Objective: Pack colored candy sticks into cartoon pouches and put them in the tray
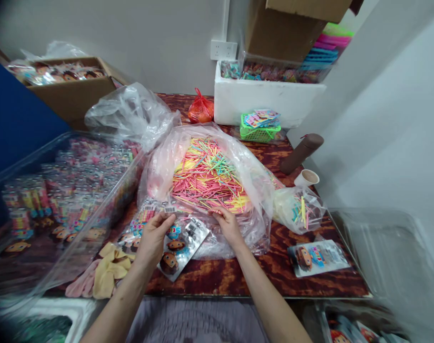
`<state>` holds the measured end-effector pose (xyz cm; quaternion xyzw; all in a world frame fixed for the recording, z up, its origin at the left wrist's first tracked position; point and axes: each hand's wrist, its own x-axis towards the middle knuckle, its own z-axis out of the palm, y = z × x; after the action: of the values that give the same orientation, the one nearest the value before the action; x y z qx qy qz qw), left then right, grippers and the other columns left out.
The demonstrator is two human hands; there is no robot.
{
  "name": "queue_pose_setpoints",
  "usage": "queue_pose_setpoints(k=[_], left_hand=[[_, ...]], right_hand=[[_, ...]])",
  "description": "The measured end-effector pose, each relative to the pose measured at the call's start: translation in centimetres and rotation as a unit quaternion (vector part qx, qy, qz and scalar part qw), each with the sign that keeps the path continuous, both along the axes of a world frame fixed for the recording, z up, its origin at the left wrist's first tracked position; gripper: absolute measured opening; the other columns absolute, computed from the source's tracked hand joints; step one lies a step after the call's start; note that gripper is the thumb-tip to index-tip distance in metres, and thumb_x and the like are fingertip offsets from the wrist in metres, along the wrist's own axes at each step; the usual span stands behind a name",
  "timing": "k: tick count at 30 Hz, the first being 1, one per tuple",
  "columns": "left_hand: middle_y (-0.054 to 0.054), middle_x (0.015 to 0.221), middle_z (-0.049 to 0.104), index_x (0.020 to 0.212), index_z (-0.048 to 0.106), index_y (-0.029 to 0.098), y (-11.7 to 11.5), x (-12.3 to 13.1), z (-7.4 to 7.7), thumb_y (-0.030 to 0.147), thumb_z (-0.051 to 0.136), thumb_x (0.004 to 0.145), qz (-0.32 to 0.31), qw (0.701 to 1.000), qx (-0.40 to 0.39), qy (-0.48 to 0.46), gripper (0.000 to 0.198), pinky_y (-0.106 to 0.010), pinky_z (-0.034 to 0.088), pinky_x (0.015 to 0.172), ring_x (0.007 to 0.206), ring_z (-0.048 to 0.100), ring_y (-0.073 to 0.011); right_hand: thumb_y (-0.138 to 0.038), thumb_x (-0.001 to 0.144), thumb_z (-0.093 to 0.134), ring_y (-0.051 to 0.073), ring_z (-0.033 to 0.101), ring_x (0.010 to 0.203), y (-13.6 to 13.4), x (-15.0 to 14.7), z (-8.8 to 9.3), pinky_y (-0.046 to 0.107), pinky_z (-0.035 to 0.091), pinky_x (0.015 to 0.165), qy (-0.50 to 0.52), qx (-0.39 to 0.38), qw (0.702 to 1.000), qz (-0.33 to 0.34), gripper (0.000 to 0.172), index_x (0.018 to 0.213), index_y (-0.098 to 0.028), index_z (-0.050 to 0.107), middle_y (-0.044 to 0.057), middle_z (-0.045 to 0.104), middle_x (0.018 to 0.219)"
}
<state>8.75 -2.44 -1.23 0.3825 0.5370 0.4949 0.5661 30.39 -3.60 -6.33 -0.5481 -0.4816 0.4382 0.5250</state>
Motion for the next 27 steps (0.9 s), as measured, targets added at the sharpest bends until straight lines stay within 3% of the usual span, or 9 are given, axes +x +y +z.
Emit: queue_pose_setpoints(k=[5,8,10,14,19,27], left_hand=[[0.005,0.059,0.046,0.063,0.057,0.017,-0.4,-0.1,0.3,0.041,0.059,0.082,-0.076,0.983,0.074,0.152,0.031,-0.022,0.034,0.057,0.059,0.042,-0.0107],[0.004,0.059,0.041,0.057,0.049,0.018,-0.9,-0.1,0.2,0.037,0.056,0.085,-0.141,0.969,0.09,0.18,0.034,-0.023,0.032,0.057,0.06,0.04,-0.0112],[0.003,0.064,0.047,0.063,0.054,0.018,-1.1,-0.1,0.0,0.035,0.058,0.083,-0.17,0.966,0.088,0.171,0.028,-0.023,0.036,0.062,0.065,0.046,-0.0122],[0.003,0.073,0.056,0.085,0.062,0.018,-1.3,-0.4,-0.4,0.037,0.062,0.082,-0.153,0.981,0.052,0.109,0.019,-0.023,0.039,0.065,0.068,0.05,-0.013],[0.005,0.062,0.043,0.064,0.05,0.018,-1.2,-1.1,0.0,0.046,0.057,0.085,-0.111,0.989,0.041,0.094,0.036,-0.021,0.034,0.058,0.06,0.04,-0.0103],[0.005,0.061,0.047,0.072,0.053,0.019,-1.5,-0.8,-0.4,0.042,0.063,0.081,-0.127,0.989,0.023,0.066,0.027,-0.021,0.035,0.056,0.058,0.043,-0.0109]], right_hand=[[-0.032,0.081,0.063,0.022,0.067,0.09,0.0,0.1,-0.4,0.035,0.049,0.086,-0.002,-0.002,1.0,0.008,0.015,0.088,-0.022,0.073,0.004,0.074,0.088],[-0.031,0.082,0.063,0.022,0.066,0.09,0.0,0.1,-0.4,0.035,0.048,0.087,-0.002,-0.012,1.0,0.008,0.015,0.087,-0.022,0.073,0.004,0.073,0.09],[-0.031,0.081,0.063,0.022,0.066,0.09,-0.1,0.1,-0.3,0.036,0.048,0.087,-0.002,-0.015,1.0,0.007,0.014,0.087,-0.022,0.073,0.004,0.073,0.09],[-0.03,0.081,0.063,0.022,0.066,0.09,-0.1,0.1,-0.1,0.035,0.048,0.087,-0.013,-0.01,1.0,0.006,0.014,0.086,-0.022,0.073,0.004,0.074,0.089],[-0.031,0.079,0.064,0.022,0.066,0.088,-0.1,0.0,0.0,0.034,0.049,0.086,-0.016,-0.008,1.0,0.002,0.014,0.084,-0.021,0.073,0.004,0.074,0.089],[-0.035,0.079,0.065,0.022,0.066,0.088,-0.1,-0.3,0.3,0.036,0.05,0.085,-0.01,-0.01,1.0,-0.004,0.016,0.084,-0.022,0.073,0.004,0.073,0.087]])
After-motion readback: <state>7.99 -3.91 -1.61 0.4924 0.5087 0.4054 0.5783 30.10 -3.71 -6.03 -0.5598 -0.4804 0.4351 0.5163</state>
